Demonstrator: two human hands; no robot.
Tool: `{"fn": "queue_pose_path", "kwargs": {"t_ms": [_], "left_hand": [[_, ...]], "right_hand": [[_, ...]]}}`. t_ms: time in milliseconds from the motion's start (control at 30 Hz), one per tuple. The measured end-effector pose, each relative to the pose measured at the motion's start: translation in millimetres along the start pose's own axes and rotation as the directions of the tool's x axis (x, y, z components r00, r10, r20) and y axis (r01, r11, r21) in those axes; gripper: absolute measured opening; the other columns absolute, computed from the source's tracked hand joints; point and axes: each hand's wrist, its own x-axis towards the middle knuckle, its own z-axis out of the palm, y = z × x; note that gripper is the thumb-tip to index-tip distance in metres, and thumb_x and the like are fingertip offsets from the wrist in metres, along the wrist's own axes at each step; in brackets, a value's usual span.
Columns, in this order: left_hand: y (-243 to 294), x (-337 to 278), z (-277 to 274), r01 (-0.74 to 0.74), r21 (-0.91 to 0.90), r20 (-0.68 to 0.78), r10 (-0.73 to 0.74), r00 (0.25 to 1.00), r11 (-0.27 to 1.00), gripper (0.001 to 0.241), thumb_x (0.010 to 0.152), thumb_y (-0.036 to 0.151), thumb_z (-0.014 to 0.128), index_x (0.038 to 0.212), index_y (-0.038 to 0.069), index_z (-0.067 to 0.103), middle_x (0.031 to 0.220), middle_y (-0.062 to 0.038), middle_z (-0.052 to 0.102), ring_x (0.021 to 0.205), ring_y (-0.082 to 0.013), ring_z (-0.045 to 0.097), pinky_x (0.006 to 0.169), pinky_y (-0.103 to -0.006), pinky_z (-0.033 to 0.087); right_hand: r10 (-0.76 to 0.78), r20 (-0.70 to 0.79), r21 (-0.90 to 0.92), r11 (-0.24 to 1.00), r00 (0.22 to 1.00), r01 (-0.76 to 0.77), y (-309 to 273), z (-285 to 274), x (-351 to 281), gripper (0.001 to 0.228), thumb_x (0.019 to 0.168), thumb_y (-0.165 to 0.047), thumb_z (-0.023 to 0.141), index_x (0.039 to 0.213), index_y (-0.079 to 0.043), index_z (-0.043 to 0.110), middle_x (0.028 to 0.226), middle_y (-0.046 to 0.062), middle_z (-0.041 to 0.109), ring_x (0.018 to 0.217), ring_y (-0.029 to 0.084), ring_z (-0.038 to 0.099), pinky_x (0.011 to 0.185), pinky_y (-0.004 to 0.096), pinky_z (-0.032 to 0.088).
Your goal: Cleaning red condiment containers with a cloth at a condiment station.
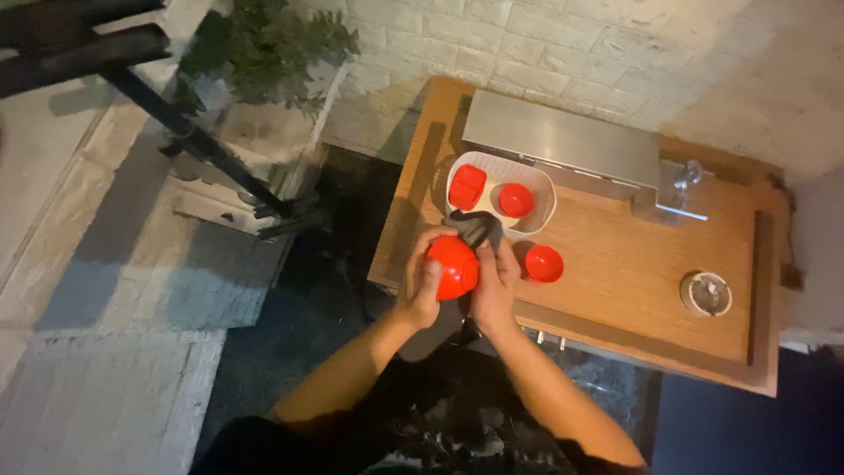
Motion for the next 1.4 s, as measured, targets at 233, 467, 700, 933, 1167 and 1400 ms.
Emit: {"fn": "queue_pose_path", "kwargs": {"t_ms": [233, 467, 700, 933, 1167, 1400], "left_hand": [[-26, -11, 6, 0.041, 0.074, -0.221, -0.024, 0.975, 0.996, 0.066, 0.108, 0.062, 0.032, 0.127, 0.004, 0.054, 0.121, -0.014, 0.057, 0.112, -0.0243, 0.058, 0.103, -0.0372, 0.046], [-67, -21, 30, 0.164, 0.050, -0.083, -0.159, 0.984, 0.985, 0.067, 0.105, 0.063, 0.039, 0.131, 0.002, 0.048, 0.114, -0.014, 0.058, 0.106, -0.0239, 0.059, 0.096, -0.0386, 0.049], [-43, -14, 48, 0.205, -0.177, 0.222, -0.164, 0.961, 0.963, 0.072, 0.108, 0.064, 0.031, 0.138, 0.001, 0.048, 0.129, -0.013, 0.060, 0.121, -0.0235, 0.058, 0.104, -0.0382, 0.046], [-69, -3, 55, 0.292, -0.381, 0.120, -0.266, 0.956, 0.877, 0.061, 0.109, 0.052, 0.040, 0.134, -0.003, 0.053, 0.130, -0.014, 0.064, 0.122, -0.0239, 0.061, 0.107, -0.0377, 0.049], [-57, 5, 86, 0.216, -0.162, 0.105, -0.201, 0.974, 0.963, 0.047, 0.108, 0.032, 0.053, 0.134, -0.006, 0.059, 0.126, -0.017, 0.067, 0.117, -0.0248, 0.062, 0.103, -0.0382, 0.050], [-73, 19, 161, 0.349, -0.453, 0.169, -0.306, 0.937, 0.820, 0.044, 0.099, 0.032, 0.051, 0.133, 0.003, 0.055, 0.128, -0.008, 0.064, 0.116, -0.0173, 0.062, 0.098, -0.0345, 0.054]], "right_hand": [[-0.081, -0.011, -0.112, 0.991, 0.997, 0.079, 8, -5, -55, 0.013, 0.118, -0.011, 0.054, 0.118, 0.002, 0.055, 0.114, 0.005, 0.055, 0.111, 0.015, 0.047, 0.107, 0.033, 0.041], [-0.197, 0.082, -0.416, 0.884, 0.977, 0.214, -50, 24, -59, 0.012, 0.104, -0.010, 0.052, 0.114, -0.003, 0.053, 0.145, 0.013, 0.060, 0.131, 0.026, 0.053, 0.115, 0.038, 0.038], [-0.389, 0.049, -0.683, 0.658, 0.920, 0.315, -59, 2, -41, 0.026, 0.097, -0.002, 0.057, 0.121, -0.004, 0.066, 0.141, 0.010, 0.067, 0.139, 0.034, 0.055, 0.123, 0.047, 0.038], [-0.440, 0.260, -0.690, 0.538, 0.860, 0.484, -82, 1, -42, 0.030, 0.085, -0.001, 0.065, 0.115, -0.002, 0.065, 0.143, 0.019, 0.060, 0.142, 0.040, 0.044, 0.121, 0.049, 0.030], [-0.274, 0.014, -0.338, 0.904, 0.962, 0.263, -84, -43, -3, 0.028, 0.100, -0.007, 0.059, 0.127, -0.003, 0.066, 0.142, 0.015, 0.063, 0.136, 0.032, 0.056, 0.119, 0.045, 0.040], [-0.475, 0.352, -0.554, 0.588, 0.806, 0.589, -150, -93, 4, 0.026, 0.096, -0.007, 0.065, 0.121, -0.001, 0.066, 0.142, 0.016, 0.063, 0.140, 0.031, 0.050, 0.123, 0.044, 0.035]]}}
